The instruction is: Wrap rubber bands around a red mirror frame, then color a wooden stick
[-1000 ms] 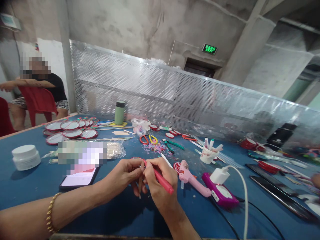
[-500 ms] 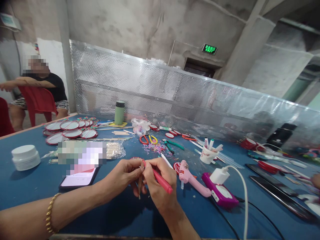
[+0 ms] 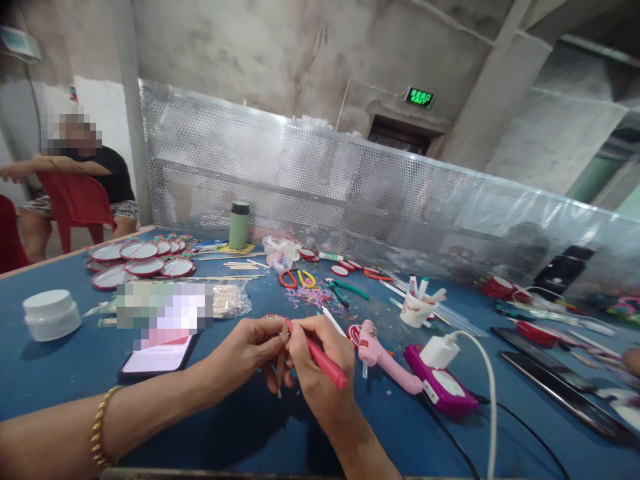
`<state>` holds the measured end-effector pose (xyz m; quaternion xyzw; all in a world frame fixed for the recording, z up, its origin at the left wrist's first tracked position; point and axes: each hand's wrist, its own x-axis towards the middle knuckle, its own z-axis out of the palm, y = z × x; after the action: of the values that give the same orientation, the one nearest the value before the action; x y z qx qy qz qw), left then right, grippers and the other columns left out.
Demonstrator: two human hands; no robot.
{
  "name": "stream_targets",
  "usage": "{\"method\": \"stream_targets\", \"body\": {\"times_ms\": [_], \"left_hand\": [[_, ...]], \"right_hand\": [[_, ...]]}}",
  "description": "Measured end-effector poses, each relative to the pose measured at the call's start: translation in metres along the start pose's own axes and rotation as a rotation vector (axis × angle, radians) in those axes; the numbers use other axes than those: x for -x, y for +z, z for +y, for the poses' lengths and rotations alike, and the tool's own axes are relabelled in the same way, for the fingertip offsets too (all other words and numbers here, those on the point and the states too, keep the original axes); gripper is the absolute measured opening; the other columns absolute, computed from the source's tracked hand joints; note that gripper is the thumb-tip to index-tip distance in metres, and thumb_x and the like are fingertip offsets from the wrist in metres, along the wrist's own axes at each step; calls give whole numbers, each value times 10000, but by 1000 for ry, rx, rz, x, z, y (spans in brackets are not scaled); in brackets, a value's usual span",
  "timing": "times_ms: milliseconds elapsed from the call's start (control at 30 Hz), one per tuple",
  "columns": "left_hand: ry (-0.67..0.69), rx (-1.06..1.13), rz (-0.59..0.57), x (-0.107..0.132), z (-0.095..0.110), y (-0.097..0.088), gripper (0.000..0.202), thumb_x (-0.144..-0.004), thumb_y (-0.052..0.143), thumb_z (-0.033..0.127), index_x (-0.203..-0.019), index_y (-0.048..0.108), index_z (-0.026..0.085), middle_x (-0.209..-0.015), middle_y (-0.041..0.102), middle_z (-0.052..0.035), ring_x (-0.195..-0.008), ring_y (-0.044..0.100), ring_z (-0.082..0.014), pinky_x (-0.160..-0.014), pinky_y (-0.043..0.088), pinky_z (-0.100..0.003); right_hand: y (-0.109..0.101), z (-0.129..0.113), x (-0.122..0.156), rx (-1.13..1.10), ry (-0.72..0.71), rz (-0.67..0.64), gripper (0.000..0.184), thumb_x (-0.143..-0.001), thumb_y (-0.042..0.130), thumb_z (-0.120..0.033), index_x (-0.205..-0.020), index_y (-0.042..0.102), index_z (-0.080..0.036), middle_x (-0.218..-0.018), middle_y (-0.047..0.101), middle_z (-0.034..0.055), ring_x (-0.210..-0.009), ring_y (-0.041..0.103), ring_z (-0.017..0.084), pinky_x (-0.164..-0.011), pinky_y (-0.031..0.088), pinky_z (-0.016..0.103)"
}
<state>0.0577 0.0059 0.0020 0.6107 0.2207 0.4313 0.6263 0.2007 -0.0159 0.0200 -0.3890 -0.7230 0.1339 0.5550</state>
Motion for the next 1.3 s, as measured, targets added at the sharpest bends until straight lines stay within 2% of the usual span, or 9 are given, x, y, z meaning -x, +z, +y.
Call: {"method": "stream_targets", "body": {"times_ms": [567,767,1300], "left_hand": [[-15,-2,9,1,0,1,367,-856,581,488,-758,568,134,-624,614,-19,-530,625,-116,-460,513,-189],[-10,3,0,1,0,0,357,-867,570,481,-791,575,132,-645,607,-15,-553,640,-125,-464,519,-194],[-10,1,10,0,-1,1,384,-847,588,511,-760,568,138,-621,610,-14,-538,635,-128,-462,515,-201]], "right_hand": [[1,3,0,9,-5,-14,181,-924,555,-272,-785,642,-195,-604,641,-20,-454,615,115,-454,499,212],[0,1,0,36,-13,24,173,-920,555,-266,-790,641,-192,-590,647,-19,-475,624,119,-491,511,215],[0,4,0,23,-11,-8,178,-925,554,-266,-788,641,-193,-596,639,-20,-478,612,117,-494,499,216]]}}
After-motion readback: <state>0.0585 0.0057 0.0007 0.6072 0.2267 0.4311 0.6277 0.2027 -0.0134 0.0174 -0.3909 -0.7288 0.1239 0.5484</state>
